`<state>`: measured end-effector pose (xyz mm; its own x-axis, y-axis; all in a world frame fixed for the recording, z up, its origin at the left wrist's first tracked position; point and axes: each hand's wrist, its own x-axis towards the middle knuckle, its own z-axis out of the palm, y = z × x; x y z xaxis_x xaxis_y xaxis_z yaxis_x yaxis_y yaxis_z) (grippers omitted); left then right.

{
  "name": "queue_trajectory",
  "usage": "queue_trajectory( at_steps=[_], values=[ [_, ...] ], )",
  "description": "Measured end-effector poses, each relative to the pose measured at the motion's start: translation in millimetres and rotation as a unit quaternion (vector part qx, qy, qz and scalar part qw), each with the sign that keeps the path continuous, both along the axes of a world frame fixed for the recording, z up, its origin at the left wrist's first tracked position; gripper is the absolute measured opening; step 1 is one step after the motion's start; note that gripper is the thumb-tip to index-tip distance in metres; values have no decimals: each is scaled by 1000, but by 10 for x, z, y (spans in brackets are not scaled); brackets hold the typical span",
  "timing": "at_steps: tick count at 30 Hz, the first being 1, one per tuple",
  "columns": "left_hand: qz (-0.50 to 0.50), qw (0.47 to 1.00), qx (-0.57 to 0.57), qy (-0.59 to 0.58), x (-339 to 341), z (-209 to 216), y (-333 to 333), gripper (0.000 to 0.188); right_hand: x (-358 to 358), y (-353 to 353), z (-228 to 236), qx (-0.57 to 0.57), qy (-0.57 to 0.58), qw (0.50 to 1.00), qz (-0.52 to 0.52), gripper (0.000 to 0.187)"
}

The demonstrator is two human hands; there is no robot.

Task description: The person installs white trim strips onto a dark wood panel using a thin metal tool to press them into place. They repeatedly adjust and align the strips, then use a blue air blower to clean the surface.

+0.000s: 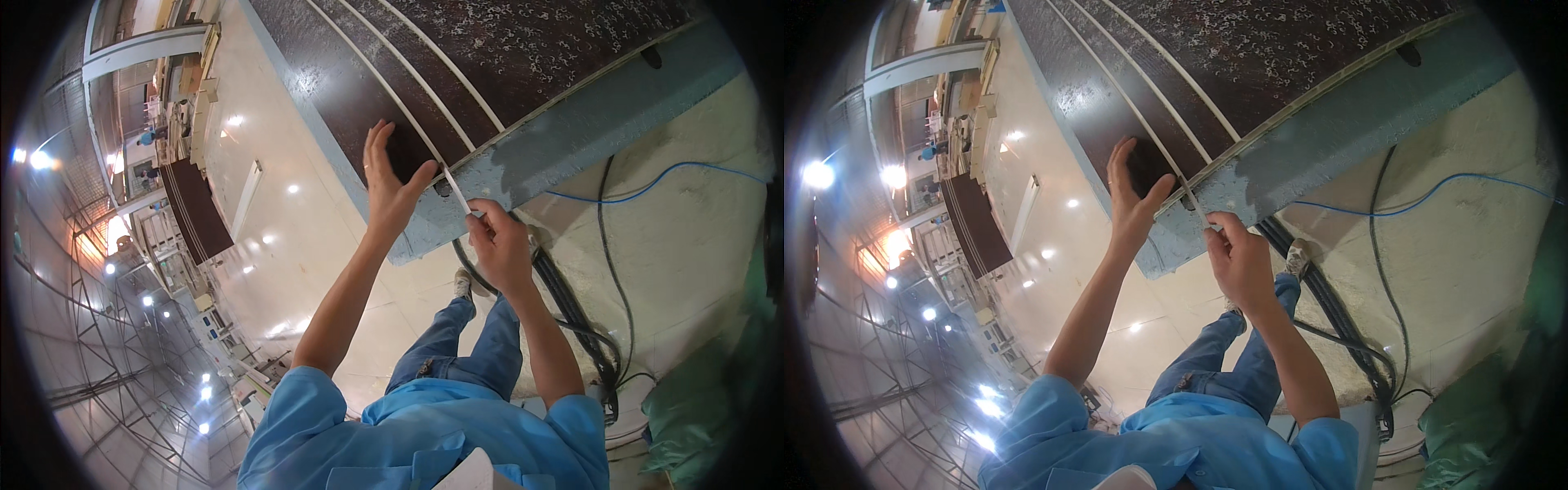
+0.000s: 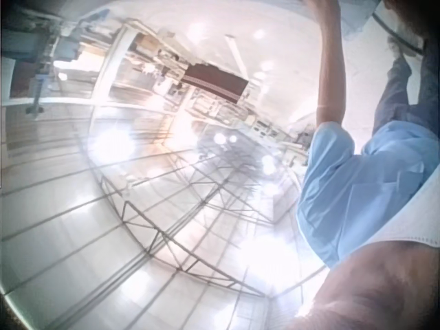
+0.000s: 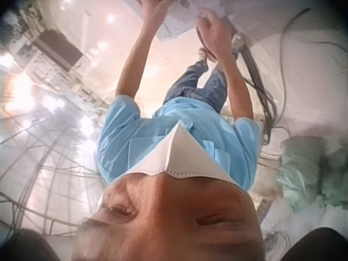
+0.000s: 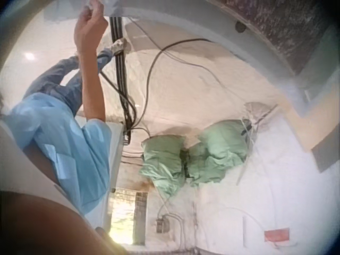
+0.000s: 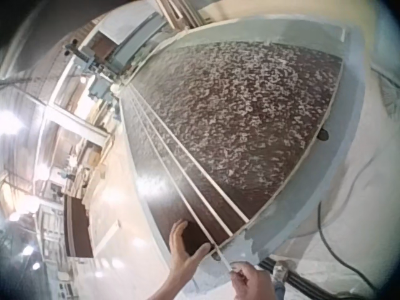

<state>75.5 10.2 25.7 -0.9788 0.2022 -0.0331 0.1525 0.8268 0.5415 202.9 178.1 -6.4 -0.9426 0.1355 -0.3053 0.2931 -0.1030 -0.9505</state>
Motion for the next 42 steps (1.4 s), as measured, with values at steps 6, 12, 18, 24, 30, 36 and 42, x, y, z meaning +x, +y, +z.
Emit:
queue_trajectory(
  at_steps=[6, 12, 18, 24, 30, 36, 42],
  values=[
    [-16, 999, -46, -10, -25, -150, 44, 100, -30, -28, -13, -46, -14, 999, -24, 15],
    [-5, 999, -31, -13, -42, -126, 74, 100, -14, -28, 56, -84, -97, 991, -31, 12],
    [18, 1000, -11, 5, -33, -160, 124, 98, -72, 25, 61, -91, -91, 992, -18, 12],
    [32, 999, 3, 29, -59, -161, 169, 93, -145, 44, 72, -104, -127, 986, -16, 12],
    [28, 998, -7, 64, -141, -246, 149, 90, -274, 72, 51, -89, -115, 989, 5, 12],
    [29, 996, -2, 79, -364, -307, 63, 95, -350, -88, -86, 197, 98, 975, 6, 38],
    [38, 997, 8, 66, -503, -324, 58, 99, -405, -39, -112, 378, 179, 904, 91, 57]
  ],
)
